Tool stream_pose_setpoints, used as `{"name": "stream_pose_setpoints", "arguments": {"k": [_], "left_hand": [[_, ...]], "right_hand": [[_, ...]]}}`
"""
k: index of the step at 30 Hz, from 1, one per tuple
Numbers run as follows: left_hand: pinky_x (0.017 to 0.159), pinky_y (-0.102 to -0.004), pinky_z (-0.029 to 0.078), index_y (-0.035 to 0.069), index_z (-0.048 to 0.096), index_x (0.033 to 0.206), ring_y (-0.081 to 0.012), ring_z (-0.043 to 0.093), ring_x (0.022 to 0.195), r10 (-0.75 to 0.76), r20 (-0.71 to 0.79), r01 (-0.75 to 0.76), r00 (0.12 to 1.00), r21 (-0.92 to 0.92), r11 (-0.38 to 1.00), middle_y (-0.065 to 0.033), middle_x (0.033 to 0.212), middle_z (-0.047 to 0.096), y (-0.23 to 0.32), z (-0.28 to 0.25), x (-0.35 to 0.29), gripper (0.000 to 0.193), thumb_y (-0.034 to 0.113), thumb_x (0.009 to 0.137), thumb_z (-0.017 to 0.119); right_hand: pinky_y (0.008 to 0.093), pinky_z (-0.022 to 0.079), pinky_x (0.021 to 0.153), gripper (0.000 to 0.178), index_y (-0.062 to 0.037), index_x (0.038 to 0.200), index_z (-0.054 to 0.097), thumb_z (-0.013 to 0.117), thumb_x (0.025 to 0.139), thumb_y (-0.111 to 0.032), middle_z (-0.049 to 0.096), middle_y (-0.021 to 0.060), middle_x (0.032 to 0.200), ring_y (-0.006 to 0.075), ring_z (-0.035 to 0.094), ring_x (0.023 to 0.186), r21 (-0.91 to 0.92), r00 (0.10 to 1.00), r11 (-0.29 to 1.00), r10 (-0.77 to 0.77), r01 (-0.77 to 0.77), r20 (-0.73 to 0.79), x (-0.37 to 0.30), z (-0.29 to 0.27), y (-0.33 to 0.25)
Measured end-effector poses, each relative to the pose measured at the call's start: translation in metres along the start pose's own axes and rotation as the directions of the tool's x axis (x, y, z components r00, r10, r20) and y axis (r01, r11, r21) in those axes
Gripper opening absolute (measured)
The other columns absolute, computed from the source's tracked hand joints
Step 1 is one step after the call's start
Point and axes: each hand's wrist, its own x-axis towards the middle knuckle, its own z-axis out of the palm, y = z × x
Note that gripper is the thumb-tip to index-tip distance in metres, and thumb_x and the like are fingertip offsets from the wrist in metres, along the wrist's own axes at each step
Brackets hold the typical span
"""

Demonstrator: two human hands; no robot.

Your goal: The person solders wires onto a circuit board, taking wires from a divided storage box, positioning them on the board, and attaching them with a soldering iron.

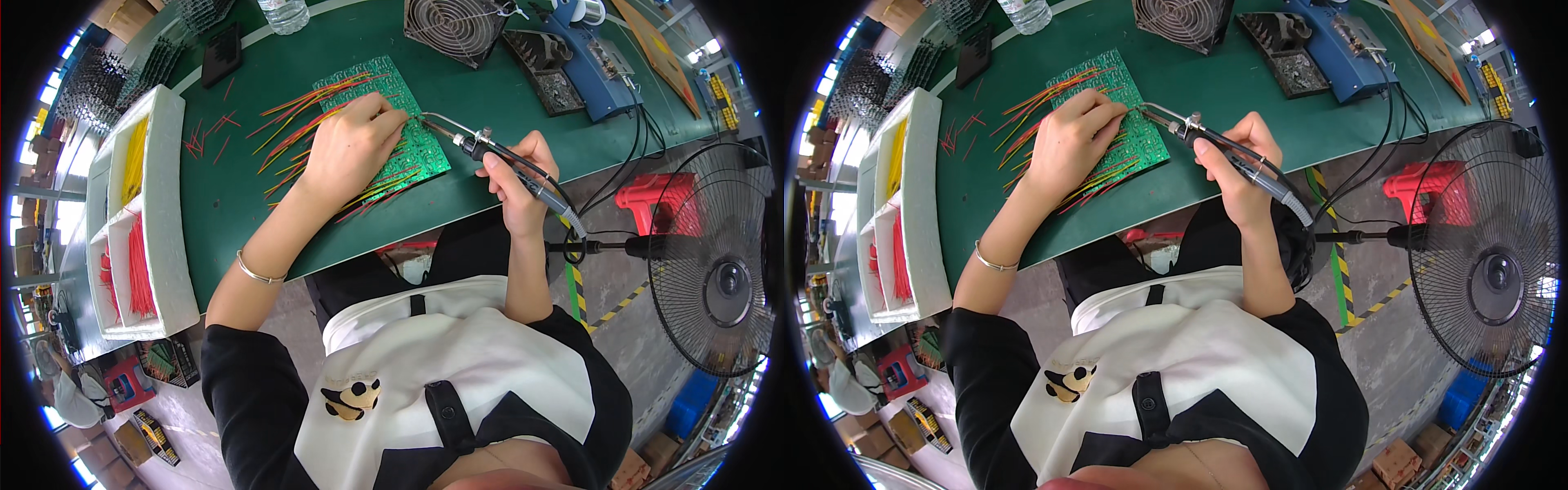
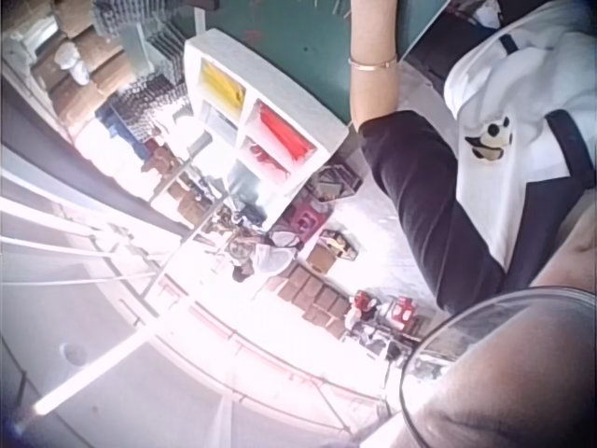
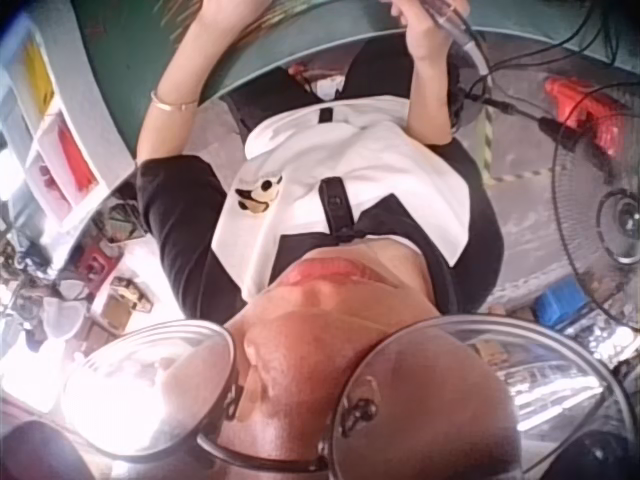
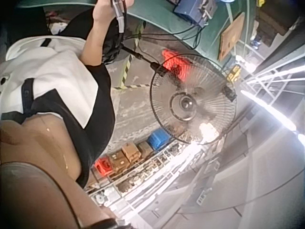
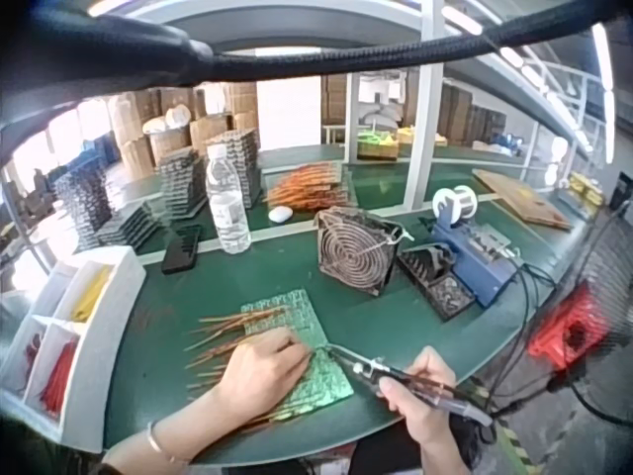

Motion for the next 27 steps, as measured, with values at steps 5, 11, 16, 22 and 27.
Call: {"name": "stream_pose_setpoints", "arguments": {"k": [5,11,16,22,27], "left_hand": [[0.055,-0.0313,0.048,0.006,0.065,0.087,-0.0223,0.058,0.065,0.017,0.021,-0.017,1.0,0.036,0.999,-0.0049,0.079,0.057,0.001,-0.0006,-0.0001,0.013,0.005,0.074,0.066],[0.056,-0.0314,0.048,0.005,0.065,0.087,-0.0218,0.058,0.065,0.026,0.024,-0.028,0.999,0.066,0.997,-0.0051,0.079,0.057,0.0004,0.0002,-0.0014,0.014,0.004,0.073,0.066],[0.055,-0.031,0.049,0.005,0.065,0.086,-0.0217,0.059,0.065,0.028,0.021,-0.029,0.999,0.075,0.997,-0.0048,0.079,0.057,0.0008,0.0013,-0.0006,0.013,0.004,0.073,0.067],[0.056,-0.031,0.049,0.005,0.065,0.086,-0.0214,0.059,0.065,0.035,0.015,-0.036,0.999,0.082,0.996,-0.0046,0.08,0.057,0.0007,0.0012,-0.001,0.013,0.005,0.073,0.067],[0.056,-0.0314,0.049,0.006,0.064,0.086,-0.0219,0.059,0.065,0.034,0.011,-0.035,0.999,0.078,0.996,-0.0048,0.08,0.057,0.0005,0.0009,-0.0011,0.012,0.005,0.074,0.066]], "right_hand": [[0.018,0.04,0.043,0.029,-0.0054,0.073,0.043,0.071,0.074,-0.005,0.06,0.009,0.065,0.0073,0.056,0.052,0.002,1.0,1.0,-0.002,0.002,0.001,-0.0002,-0.0006,-0.0003],[0.0182,0.04,0.043,0.028,-0.0052,0.073,0.043,0.071,0.074,-0.005,0.06,0.0088,0.064,0.0074,0.056,0.052,0.014,1.0,1.0,-0.008,0.008,0.001,-0.0005,0.0006,-0.0003],[0.0192,0.044,0.046,0.028,-0.0053,0.073,0.042,0.07,0.075,-0.005,0.058,0.0072,0.063,0.0061,0.052,0.049,0.055,0.999,0.998,-0.033,0.034,-0.024,0.0002,-0.0031,0.0027],[0.0213,0.049,0.049,0.028,-0.0053,0.073,0.042,0.069,0.076,-0.006,0.056,0.0055,0.061,0.005,0.049,0.046,0.065,0.998,0.997,-0.042,0.046,-0.055,-0.0001,-0.0014,0.0016],[0.0207,0.049,0.049,0.027,-0.0051,0.073,0.042,0.068,0.077,-0.006,0.055,0.0058,0.061,0.005,0.048,0.046,0.071,0.996,0.996,-0.055,0.06,-0.071,-0.0001,-0.0031,0.003]]}}
